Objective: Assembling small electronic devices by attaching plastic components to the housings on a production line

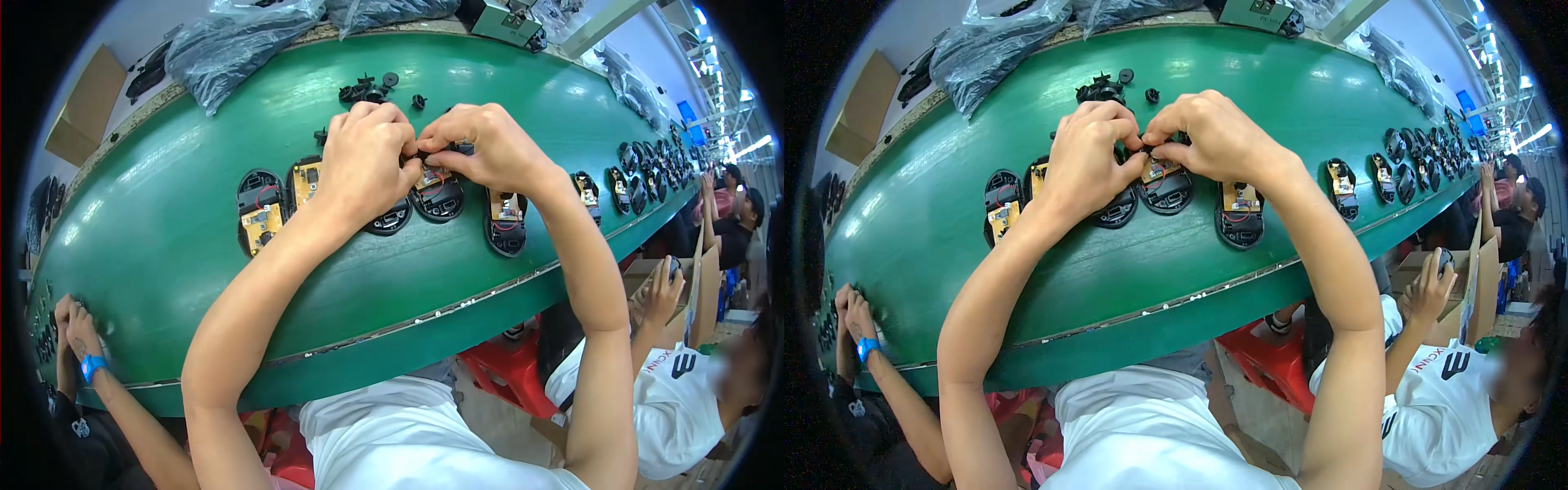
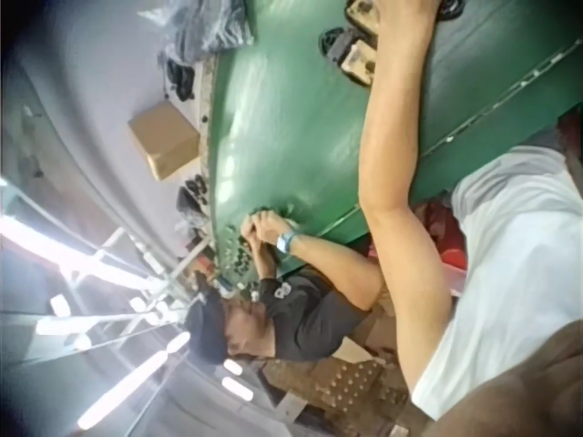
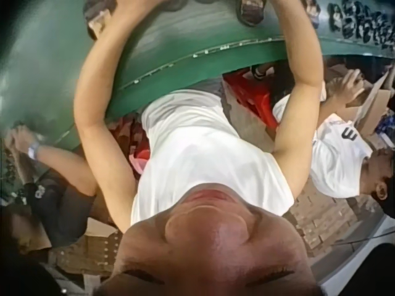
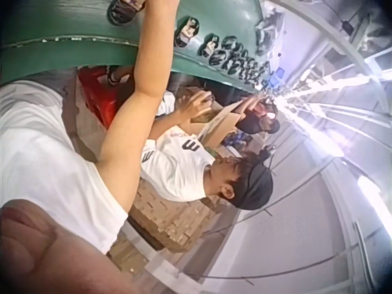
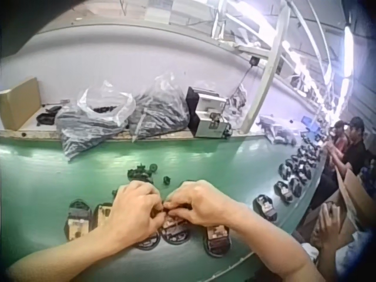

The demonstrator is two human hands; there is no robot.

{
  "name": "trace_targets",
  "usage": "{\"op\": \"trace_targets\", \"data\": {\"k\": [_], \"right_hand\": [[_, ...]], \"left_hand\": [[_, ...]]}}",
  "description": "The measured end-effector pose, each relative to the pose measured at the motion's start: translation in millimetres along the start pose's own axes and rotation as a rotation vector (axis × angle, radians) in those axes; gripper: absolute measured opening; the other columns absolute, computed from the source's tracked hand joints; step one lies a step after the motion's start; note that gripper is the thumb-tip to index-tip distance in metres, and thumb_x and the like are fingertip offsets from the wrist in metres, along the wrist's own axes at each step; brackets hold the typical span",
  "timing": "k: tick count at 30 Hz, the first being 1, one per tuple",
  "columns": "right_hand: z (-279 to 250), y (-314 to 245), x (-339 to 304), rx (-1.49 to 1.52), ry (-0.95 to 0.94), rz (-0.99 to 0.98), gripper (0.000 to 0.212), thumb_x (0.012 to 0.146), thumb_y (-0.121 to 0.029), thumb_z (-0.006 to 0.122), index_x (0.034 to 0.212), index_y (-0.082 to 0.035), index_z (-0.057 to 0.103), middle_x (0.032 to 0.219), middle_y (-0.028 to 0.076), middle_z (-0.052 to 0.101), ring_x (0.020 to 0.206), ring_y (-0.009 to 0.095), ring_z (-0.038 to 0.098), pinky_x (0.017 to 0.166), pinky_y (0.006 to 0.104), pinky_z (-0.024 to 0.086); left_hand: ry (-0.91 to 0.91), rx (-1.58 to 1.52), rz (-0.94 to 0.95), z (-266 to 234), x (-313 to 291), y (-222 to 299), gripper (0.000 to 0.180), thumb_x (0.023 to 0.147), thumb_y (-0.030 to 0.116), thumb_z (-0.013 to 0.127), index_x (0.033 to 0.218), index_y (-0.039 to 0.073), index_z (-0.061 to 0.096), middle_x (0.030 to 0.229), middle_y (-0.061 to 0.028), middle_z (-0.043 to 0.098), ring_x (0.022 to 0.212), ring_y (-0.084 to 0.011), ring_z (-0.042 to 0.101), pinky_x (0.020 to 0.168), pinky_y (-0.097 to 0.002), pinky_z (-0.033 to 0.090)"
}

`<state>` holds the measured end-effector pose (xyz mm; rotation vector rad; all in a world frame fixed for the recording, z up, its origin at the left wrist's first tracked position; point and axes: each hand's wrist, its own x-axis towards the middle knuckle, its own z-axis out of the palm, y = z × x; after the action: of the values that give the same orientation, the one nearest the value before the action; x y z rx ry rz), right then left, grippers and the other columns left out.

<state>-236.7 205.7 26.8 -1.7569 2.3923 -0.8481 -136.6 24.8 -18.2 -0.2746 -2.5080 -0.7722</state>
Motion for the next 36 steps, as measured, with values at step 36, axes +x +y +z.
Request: {"op": "trace_targets", "data": {"k": [36], "right_hand": [[-0.3,11.9,-10.1,-0.106,0.033,-0.045,0.017,0.081,-0.012,0.076,0.095,-0.004,0.072,0.092,0.013,0.068,0.08,0.029,0.067,0.073,0.0407,0.053]], "left_hand": [[0.032,0.09,-0.182,16.4,-4.5,20.2,0.016,0.076,0.022,0.077,0.084,0.009,0.074,0.093,-0.0057,0.065,0.1,-0.0293,0.058,0.087,-0.0453,0.041]]}}
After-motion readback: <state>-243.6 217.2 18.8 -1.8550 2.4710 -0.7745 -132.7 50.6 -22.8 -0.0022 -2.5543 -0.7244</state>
